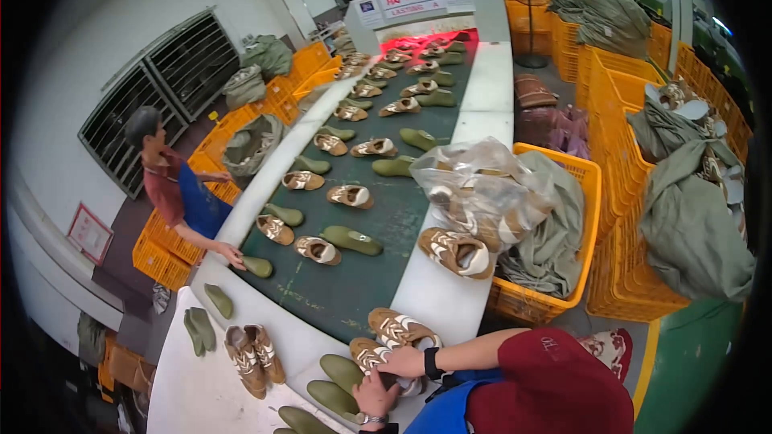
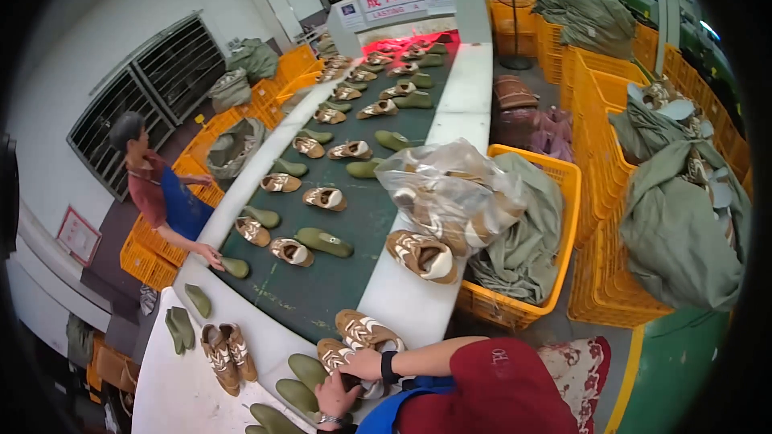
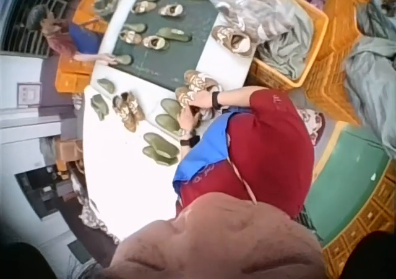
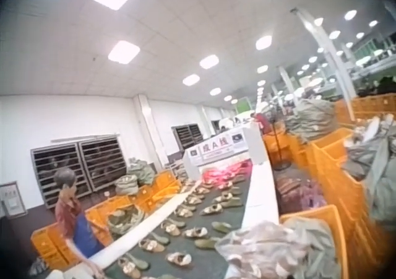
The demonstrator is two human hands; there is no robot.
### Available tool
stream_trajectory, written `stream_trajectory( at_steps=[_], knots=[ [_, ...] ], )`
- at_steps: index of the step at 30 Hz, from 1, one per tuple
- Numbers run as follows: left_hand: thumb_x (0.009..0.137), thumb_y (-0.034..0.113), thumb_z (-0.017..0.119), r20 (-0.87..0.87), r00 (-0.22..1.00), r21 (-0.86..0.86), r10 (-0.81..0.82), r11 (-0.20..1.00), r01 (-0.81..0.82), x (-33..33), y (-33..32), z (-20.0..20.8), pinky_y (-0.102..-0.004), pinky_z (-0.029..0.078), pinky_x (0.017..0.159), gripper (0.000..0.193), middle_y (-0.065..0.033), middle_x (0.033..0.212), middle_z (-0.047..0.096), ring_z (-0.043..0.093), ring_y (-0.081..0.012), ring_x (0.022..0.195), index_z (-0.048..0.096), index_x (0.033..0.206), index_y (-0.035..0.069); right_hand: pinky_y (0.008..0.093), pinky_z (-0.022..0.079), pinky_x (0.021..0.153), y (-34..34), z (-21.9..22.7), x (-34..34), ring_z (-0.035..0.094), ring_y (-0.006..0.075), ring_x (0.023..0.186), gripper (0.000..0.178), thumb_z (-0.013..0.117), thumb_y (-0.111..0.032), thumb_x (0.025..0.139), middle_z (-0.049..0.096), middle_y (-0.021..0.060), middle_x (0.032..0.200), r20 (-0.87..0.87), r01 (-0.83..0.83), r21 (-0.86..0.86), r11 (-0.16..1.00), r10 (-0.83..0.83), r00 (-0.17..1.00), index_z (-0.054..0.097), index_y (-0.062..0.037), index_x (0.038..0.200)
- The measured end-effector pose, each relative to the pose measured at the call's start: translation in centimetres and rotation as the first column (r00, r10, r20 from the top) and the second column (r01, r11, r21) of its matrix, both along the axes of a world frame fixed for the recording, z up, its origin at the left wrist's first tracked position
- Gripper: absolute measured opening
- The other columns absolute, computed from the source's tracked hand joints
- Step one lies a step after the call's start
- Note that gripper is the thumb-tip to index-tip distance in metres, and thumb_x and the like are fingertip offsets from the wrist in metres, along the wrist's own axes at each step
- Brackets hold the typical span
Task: The recorder performs shoe assembly tasks including inserting shoe lasts, tying laces, and sorting finished shoes into bags and bins in a factory setting.
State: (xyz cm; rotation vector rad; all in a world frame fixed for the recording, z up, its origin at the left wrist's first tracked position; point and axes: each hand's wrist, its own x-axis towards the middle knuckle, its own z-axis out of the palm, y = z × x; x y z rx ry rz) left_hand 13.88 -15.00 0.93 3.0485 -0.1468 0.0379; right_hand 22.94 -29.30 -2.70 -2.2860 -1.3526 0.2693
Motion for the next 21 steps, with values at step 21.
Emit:
stream_trajectory(
  at_steps=[21],
  knots=[
    [0.072, 0.002, 0.059, 0.411, 0.789, -0.654, 0.456, 0.751, -0.093, 0.8, -2.8, 11.3, -0.0368, 0.048, 0.067, 0.037, -0.0156, 0.087, 0.059, 0.058, -0.0309, 0.077, 0.053, 0.108, 0.002, 0.0278, 0.046, 0.052, -2.4, 14.3, 0.2, 0.056, 0.0185, 0.060, 0.032, 0.064, -0.005, 0.069, 0.055, 0.0063, 0.075, -0.225, 0.339, 0.685, 0.646, -0.255, 0.940, 0.053, -0.0061, 0.099]
  ],
)
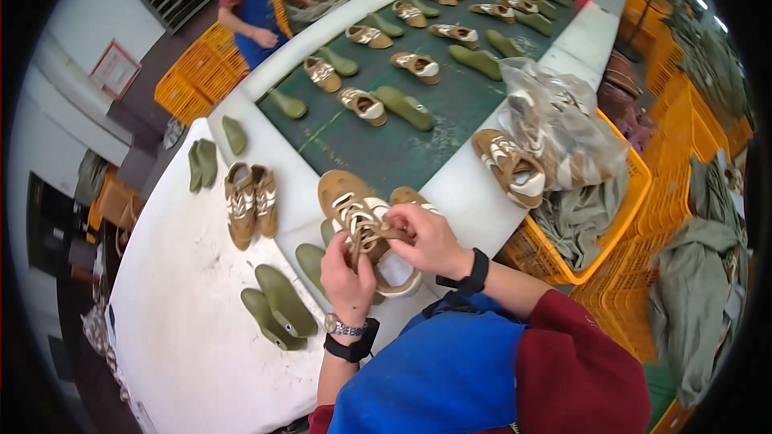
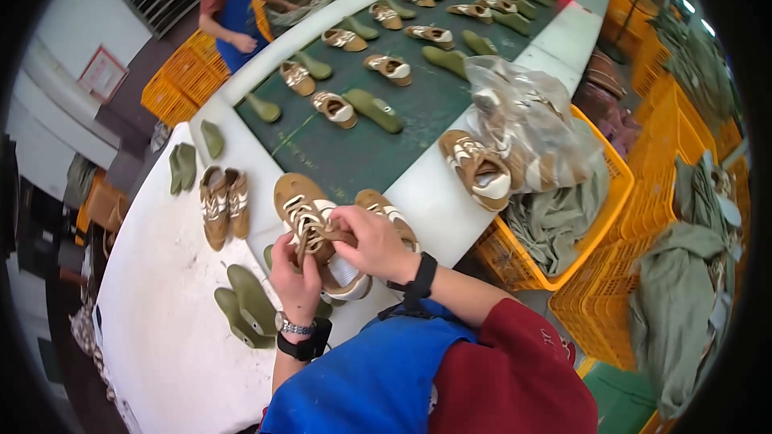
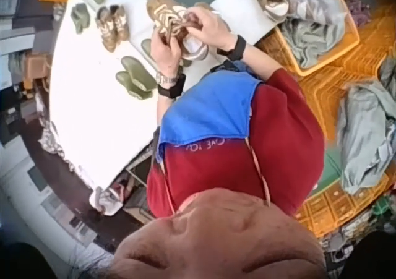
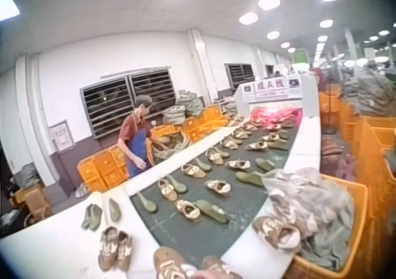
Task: The recorder performs shoe assembly tasks including inserting shoe lasts, tying laces, and sorting finished shoes into bags and bins in a factory setting.
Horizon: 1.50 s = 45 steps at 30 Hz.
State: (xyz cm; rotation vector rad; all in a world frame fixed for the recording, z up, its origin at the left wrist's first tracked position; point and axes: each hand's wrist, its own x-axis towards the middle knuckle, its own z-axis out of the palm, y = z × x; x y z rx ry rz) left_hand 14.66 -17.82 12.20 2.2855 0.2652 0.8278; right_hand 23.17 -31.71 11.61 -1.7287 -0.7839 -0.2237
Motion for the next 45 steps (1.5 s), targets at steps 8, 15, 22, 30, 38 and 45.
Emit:
stream_trajectory(
  at_steps=[8, 15, 22, 30, 38, 45],
  knots=[
    [0.071, -0.001, 0.056, 0.023, 0.999, -0.069, -0.031, 0.997, 0.032, -1.9, 0.6, 1.0, -0.0309, 0.047, 0.063, 0.029, -0.0118, 0.080, 0.055, 0.055, -0.0227, 0.068, 0.049, 0.099, 0.000, 0.0331, 0.047, 0.059, 0.3, 0.7, -1.2, 0.058, 0.0260, 0.069, 0.026, 0.061, -0.004, 0.070, 0.056, 0.0090, 0.082, 0.062, -0.072, -0.097, 0.993, 0.078, 0.995, 0.055, -0.0063, 0.096],
    [0.072, 0.000, 0.055, -0.045, 0.999, -0.202, 0.024, 0.979, -0.033, -1.9, 2.1, 0.5, -0.0301, 0.046, 0.062, 0.028, -0.0106, 0.076, 0.054, 0.054, -0.0203, 0.065, 0.048, 0.099, 0.000, 0.0284, 0.044, 0.053, 0.3, 2.2, -2.1, 0.053, 0.0194, 0.060, 0.025, 0.069, -0.015, 0.071, 0.053, 0.0075, 0.080, 0.122, -0.128, -0.179, 0.976, 0.151, 0.981, 0.060, -0.0063, 0.093],
    [0.071, 0.003, 0.059, -0.135, 0.987, -0.076, 0.085, 0.992, -0.096, -1.5, 2.5, -1.3, -0.0343, 0.044, 0.059, 0.031, -0.0104, 0.072, 0.052, 0.054, -0.0261, 0.063, 0.053, 0.101, 0.003, 0.0345, 0.045, 0.053, -1.1, 0.8, -2.6, 0.059, 0.0251, 0.060, 0.028, 0.066, -0.035, 0.076, 0.058, 0.0067, 0.065, 0.017, -0.331, -0.549, 0.767, 0.406, 0.914, 0.060, -0.0114, 0.090],
    [0.073, 0.005, 0.058, -0.161, 0.978, -0.124, 0.131, 0.981, -0.152, -2.8, 3.7, -2.7, -0.0327, 0.047, 0.058, 0.027, -0.0107, 0.074, 0.057, 0.057, -0.0232, 0.064, 0.051, 0.098, 0.002, 0.0325, 0.045, 0.054, 0.0, 2.7, 1.3, 0.059, 0.0218, 0.061, 0.024, 0.062, -0.028, 0.080, 0.058, 0.0069, 0.066, -0.306, -0.623, -0.555, 0.551, 0.561, 0.769, 0.057, -0.0116, 0.097],
    [0.068, 0.004, 0.055, -0.152, 0.813, -0.073, 0.562, 0.814, -0.576, -8.9, 11.5, -1.2, -0.0352, 0.045, 0.057, 0.027, -0.0104, 0.068, 0.052, 0.053, -0.0251, 0.058, 0.049, 0.095, 0.003, 0.0383, 0.047, 0.062, 7.0, -2.9, 3.5, 0.061, 0.0298, 0.069, 0.047, 0.058, -0.035, 0.082, 0.062, 0.0114, 0.072, -0.342, -0.648, -0.718, 0.252, 0.683, 0.645, 0.046, -0.0140, 0.123],
    [0.066, 0.000, 0.053, -0.169, 0.723, -0.187, 0.670, 0.699, -0.691, -12.3, 11.0, -2.2, -0.0297, 0.042, 0.057, 0.027, -0.0071, 0.068, 0.048, 0.047, -0.0186, 0.058, 0.048, 0.092, 0.002, 0.0484, 0.046, 0.056, 11.9, -10.4, -3.1, 0.058, 0.0381, 0.063, 0.025, 0.054, -0.031, 0.080, 0.061, 0.0171, 0.068, -0.358, -0.603, -0.767, 0.217, 0.636, 0.684, 0.051, -0.0127, 0.098]
  ],
)
